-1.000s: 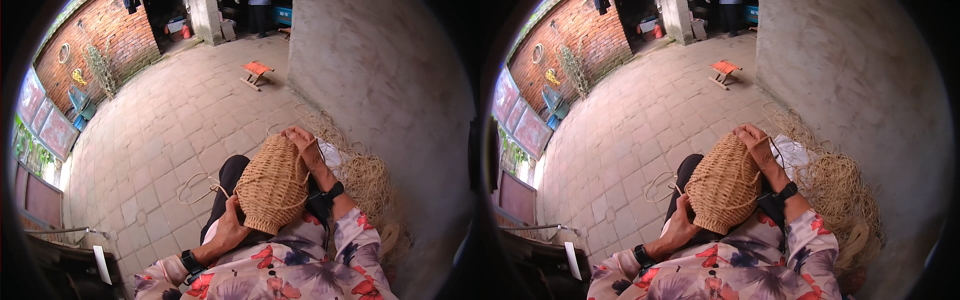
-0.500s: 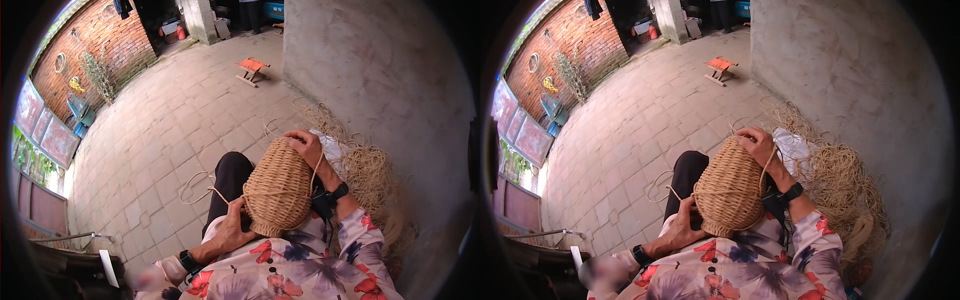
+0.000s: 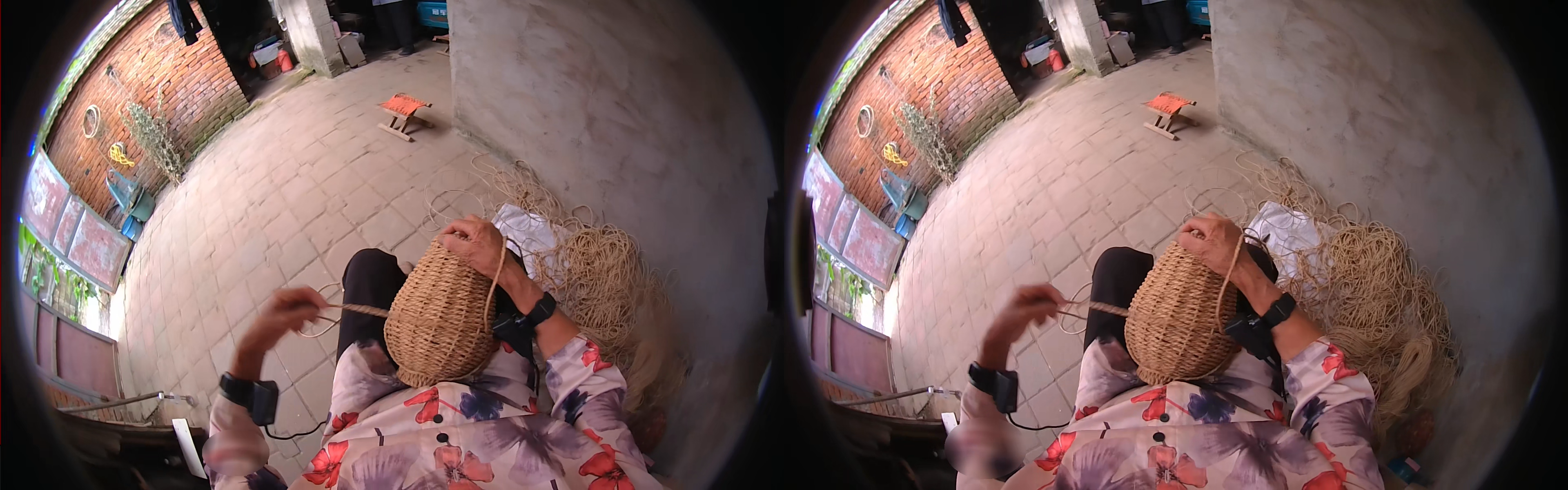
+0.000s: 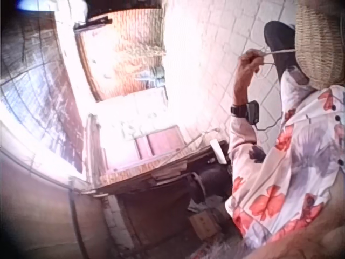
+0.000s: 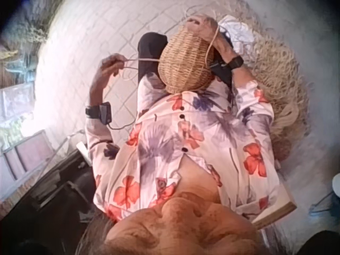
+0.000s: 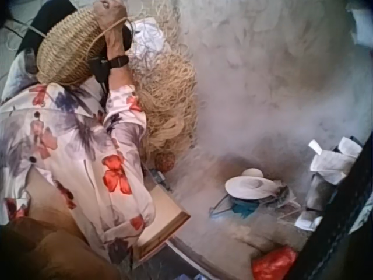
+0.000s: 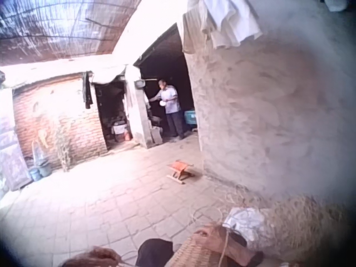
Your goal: Weaving a small basket using straw or similar natural fibers.
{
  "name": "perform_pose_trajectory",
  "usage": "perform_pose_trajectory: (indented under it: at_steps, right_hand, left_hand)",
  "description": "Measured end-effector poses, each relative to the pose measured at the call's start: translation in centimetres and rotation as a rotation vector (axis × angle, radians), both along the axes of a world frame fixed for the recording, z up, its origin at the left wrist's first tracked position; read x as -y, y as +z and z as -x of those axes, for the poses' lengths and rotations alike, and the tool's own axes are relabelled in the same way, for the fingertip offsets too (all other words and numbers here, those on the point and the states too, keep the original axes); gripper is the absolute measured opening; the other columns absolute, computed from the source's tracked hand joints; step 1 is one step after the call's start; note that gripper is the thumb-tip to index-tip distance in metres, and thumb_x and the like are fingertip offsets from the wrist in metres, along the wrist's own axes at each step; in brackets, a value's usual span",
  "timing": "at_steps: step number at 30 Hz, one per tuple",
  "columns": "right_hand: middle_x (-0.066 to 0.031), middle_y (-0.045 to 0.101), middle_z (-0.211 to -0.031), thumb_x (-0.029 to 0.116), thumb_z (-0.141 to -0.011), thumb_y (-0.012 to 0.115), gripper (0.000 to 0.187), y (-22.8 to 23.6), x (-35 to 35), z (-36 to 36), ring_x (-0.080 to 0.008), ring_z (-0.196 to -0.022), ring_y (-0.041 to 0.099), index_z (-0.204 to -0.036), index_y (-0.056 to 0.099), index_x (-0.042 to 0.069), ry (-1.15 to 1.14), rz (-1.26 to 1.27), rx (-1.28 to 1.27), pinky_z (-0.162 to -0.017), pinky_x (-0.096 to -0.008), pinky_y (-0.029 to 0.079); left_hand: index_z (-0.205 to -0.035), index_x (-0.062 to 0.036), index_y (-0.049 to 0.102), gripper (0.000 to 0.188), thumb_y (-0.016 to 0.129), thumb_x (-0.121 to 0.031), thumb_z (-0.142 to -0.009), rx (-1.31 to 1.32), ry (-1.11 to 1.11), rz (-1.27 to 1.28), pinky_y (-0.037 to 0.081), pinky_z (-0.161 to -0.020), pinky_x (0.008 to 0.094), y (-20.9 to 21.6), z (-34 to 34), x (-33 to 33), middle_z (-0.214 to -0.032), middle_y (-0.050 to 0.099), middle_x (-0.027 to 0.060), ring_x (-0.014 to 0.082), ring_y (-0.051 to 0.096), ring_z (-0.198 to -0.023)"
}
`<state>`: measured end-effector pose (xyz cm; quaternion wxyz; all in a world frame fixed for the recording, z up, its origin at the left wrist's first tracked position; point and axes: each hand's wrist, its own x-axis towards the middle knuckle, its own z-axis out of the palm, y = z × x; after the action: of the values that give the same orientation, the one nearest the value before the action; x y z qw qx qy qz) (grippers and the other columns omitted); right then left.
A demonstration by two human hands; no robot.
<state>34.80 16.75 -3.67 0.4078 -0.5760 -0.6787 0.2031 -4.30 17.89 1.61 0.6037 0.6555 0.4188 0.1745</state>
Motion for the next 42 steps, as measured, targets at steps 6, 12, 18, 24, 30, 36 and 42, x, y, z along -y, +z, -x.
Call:
perform_pose_trajectory:
  at_steps: [6, 12, 18, 24, 30, 36, 42]
  right_hand:
    - [-0.0123, 0.063, -0.079, 0.029, -0.082, 0.063, 0.024, 0.1, -0.6, 2.0, -0.0272, -0.081, 0.062, -0.087, 0.071, 0.008, -0.001, 0.001, 0.109, -0.074, -0.0372, 0.049]
    - [-0.0131, 0.064, -0.079, 0.031, -0.079, 0.062, 0.022, -1.7, -2.7, 3.5, -0.032, -0.08, 0.063, -0.084, 0.071, 0.012, 0.06, -0.017, 0.127, -0.073, -0.0404, 0.051]
    - [-0.0123, 0.065, -0.084, 0.024, -0.08, 0.062, 0.018, -2.3, -2.7, 3.1, -0.0314, -0.082, 0.063, -0.085, 0.069, 0.009, 0.06, 0.041, 0.119, -0.074, -0.0401, 0.051]
    - [-0.0113, 0.067, -0.089, 0.012, -0.085, 0.06, 0.012, -5.2, 2.0, -6.9, -0.0273, -0.084, 0.064, -0.089, 0.066, 0.003, 0.225, -0.082, 0.231, -0.075, -0.0351, 0.052]
    - [-0.0018, 0.064, -0.063, 0.023, -0.087, 0.062, 0.026, 6.5, 4.2, -11.4, -0.0111, -0.063, 0.061, -0.079, 0.068, 0.0, 0.002, 0.309, 0.786, -0.059, -0.0281, 0.047]
    - [-0.0149, 0.063, -0.115, 0.049, -0.087, 0.066, 0.063, 14.5, -0.1, 2.7, -0.0216, -0.104, 0.061, -0.129, 0.055, 0.003, 0.353, -0.609, -0.345, -0.084, -0.039, 0.052]
    - [-0.0193, 0.06, -0.121, 0.066, -0.092, 0.047, 0.078, 11.7, -1.0, 6.9, -0.0203, -0.105, 0.062, -0.129, 0.05, -0.003, 0.7, 0.032, -0.782, -0.09, -0.0328, 0.05]
  left_hand:
    - [-0.117, -0.0069, 0.059, 0.048, 0.074, 0.0, -0.072, -0.486, 0.384, -1.172, 0.044, -0.097, 0.0404, 1.1, -1.6, 0.0, -0.13, 0.049, 0.0166, 0.0306, 0.051, -0.115]
    - [-0.127, -0.0086, 0.053, 0.051, 0.067, 0.003, -0.079, -0.117, -0.068, -0.437, 0.051, -0.066, 0.0274, -2.7, -7.6, 5.3, -0.124, 0.053, 0.0106, 0.0133, 0.062, -0.078]
    - [-0.121, -0.0047, 0.057, 0.038, 0.062, 0.0, -0.084, -0.212, -0.044, -0.478, 0.048, -0.061, 0.0271, -5.6, -7.4, 4.3, -0.083, 0.064, 0.006, 0.0106, 0.058, -0.069]
    - [-0.103, -0.0008, 0.066, 0.02, 0.067, -0.009, -0.085, -0.198, 0.075, -0.135, 0.048, -0.065, 0.0245, -5.0, 0.2, -0.5, -0.08, 0.065, 0.0036, 0.0102, 0.06, -0.073]
    - [-0.105, -0.0011, 0.063, 0.019, 0.065, -0.006, -0.087, 0.194, 0.218, -0.216, 0.041, -0.052, 0.0206, 4.6, 1.0, -2.9, -0.077, 0.061, 0.0027, 0.0063, 0.052, -0.062]
    - [-0.102, 0.003, 0.063, 0.014, 0.06, -0.007, -0.094, 0.469, -0.132, -0.278, 0.052, -0.062, 0.022, 12.3, -11.2, -0.3, -0.085, 0.065, 0.0075, 0.0106, 0.063, -0.072]
    - [-0.104, 0.0044, 0.063, 0.012, 0.059, 0.001, -0.093, 0.473, -0.113, -0.404, 0.054, -0.067, 0.0227, 11.3, -14.7, -0.9, -0.09, 0.067, 0.0088, 0.0108, 0.065, -0.075]
